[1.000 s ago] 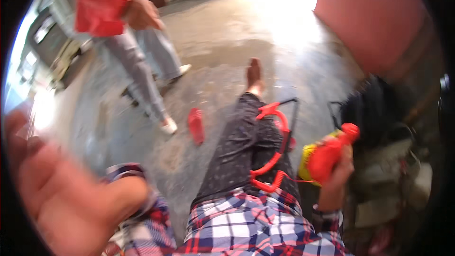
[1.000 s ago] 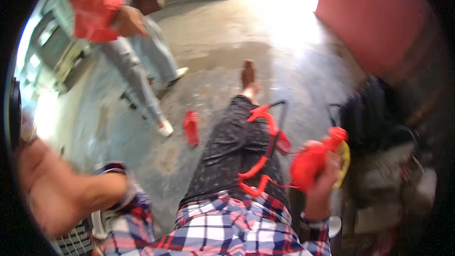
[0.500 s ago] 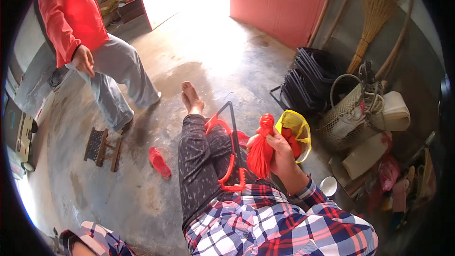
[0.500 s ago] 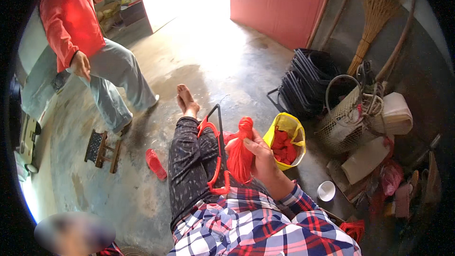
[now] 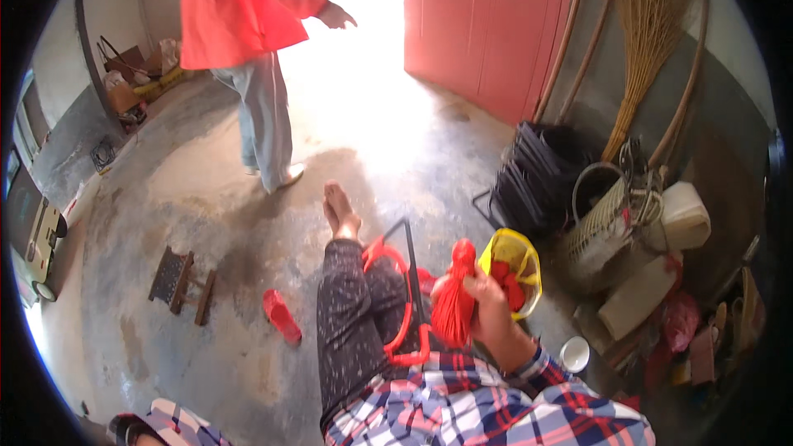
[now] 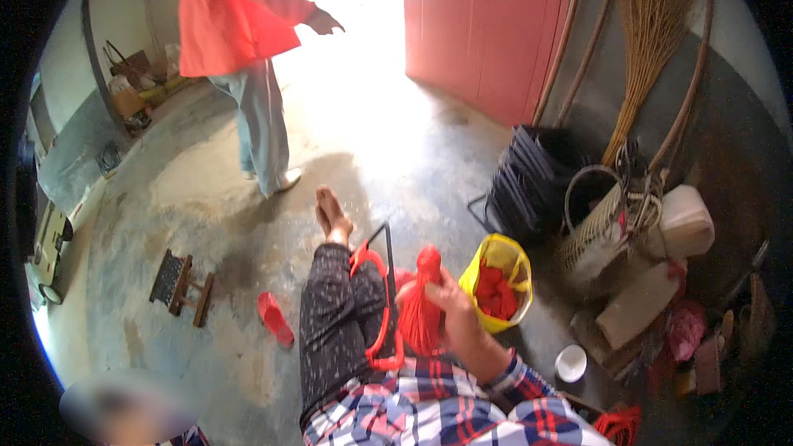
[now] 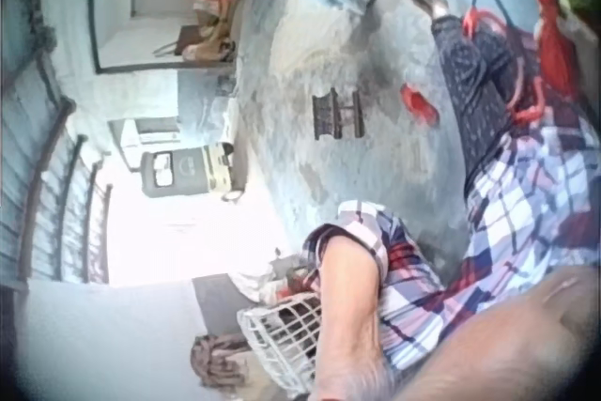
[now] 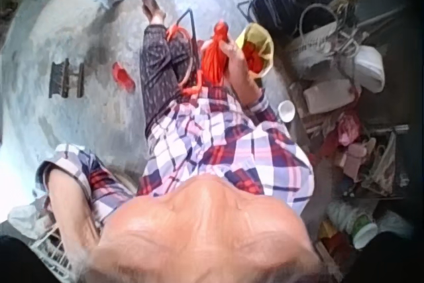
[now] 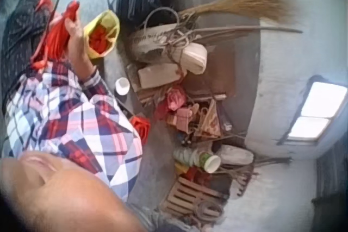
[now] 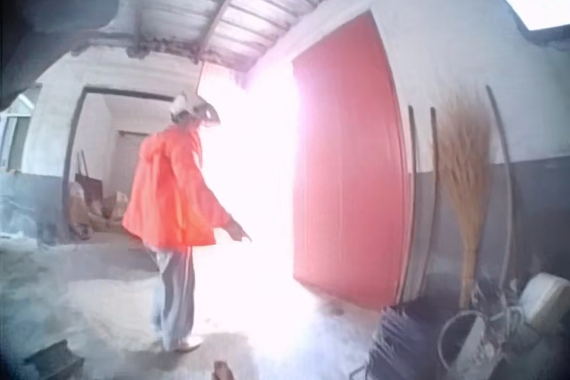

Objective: Wrapping and weaving red rope around a red plastic frame.

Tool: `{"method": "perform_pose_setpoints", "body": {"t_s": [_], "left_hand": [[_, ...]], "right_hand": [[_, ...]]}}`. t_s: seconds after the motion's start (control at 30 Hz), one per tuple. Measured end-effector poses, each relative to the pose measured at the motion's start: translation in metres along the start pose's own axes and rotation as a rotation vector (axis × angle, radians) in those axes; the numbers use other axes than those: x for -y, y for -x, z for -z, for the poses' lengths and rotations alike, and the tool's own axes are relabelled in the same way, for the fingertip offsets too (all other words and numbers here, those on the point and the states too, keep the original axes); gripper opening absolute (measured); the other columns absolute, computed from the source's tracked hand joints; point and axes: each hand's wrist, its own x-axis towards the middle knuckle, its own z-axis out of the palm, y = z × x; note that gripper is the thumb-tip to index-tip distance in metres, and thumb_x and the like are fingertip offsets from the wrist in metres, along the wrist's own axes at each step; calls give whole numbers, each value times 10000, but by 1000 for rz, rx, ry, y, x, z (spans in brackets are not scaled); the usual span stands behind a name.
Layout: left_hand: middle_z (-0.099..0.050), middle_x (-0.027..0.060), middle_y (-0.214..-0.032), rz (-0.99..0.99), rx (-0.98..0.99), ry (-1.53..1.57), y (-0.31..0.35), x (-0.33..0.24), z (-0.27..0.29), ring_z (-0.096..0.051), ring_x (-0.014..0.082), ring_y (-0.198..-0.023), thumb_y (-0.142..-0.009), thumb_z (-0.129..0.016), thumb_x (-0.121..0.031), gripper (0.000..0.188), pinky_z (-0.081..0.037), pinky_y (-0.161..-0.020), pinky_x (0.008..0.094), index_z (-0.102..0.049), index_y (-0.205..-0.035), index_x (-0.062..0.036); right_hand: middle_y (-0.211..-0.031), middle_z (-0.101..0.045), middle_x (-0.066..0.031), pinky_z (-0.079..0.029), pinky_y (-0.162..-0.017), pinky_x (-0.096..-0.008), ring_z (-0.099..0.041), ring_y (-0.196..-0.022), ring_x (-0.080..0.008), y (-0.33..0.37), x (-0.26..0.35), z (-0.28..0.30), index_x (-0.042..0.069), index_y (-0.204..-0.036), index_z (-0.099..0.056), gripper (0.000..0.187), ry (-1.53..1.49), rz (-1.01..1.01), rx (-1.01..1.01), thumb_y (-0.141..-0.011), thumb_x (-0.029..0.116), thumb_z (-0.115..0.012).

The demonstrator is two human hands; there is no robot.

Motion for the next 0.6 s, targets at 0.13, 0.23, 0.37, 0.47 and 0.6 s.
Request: {"method": "perform_pose_setpoints", "body": {"t_s": [0.13, 0.23, 0.37, 0.47, 0.6], "left_hand": [[54, 170, -1614, -74, 72, 206, -4, 9, -12, 87, 278, -1492, -672, -483, 62, 1040, 73, -1191, 318, 117, -1519, -10], [64, 147, -1618, -137, -51, 361, -1, 15, -25, 73, 252, -1494, -700, -465, 67, 1010, 66, -1197, 319, 113, -1523, -28], [106, 125, -1619, 6, 119, 74, 27, -52, 71, 129, 222, -1485, -893, -506, -188, 895, 20, -1191, 290, 106, -1524, -21], [-169, 138, -1473, -179, -181, 399, 73, -146, 271, -123, 263, -1393, -901, -492, -369, 719, -134, -1141, 359, -149, -1418, -5], [-536, 154, -1279, -633, -506, 731, 133, -220, 466, -458, 317, -1271, -913, -473, -611, 725, -339, -1075, 451, -490, -1277, 16]], "right_hand": [[-1002, -652, -140, -513, -804, -324, -643, -886, -206, -3, 5, -4, 20, -1304, -451, 418, -13, -70, -10, -964, 250, -531], [-996, -654, -132, -523, -766, -313, -648, -841, -197, -6, -3, -4, 31, -1292, -457, 383, -66, -103, -9, -975, 237, -515], [-922, -649, -107, -535, -710, -312, -644, -784, -178, -5, -25, 10, 46, -1205, -488, 277, 14, -235, -95, -977, 202, -490], [-898, -644, -105, -540, -695, -321, -646, -757, -187, -12, -47, 30, 58, -1138, -505, 221, -128, -256, -156, -977, 208, -480], [-864, -647, -104, -544, -701, -329, -652, -756, -204, -7, -74, 53, 52, -1066, -537, 236, -276, -368, -331, -980, 268, -496]]}}
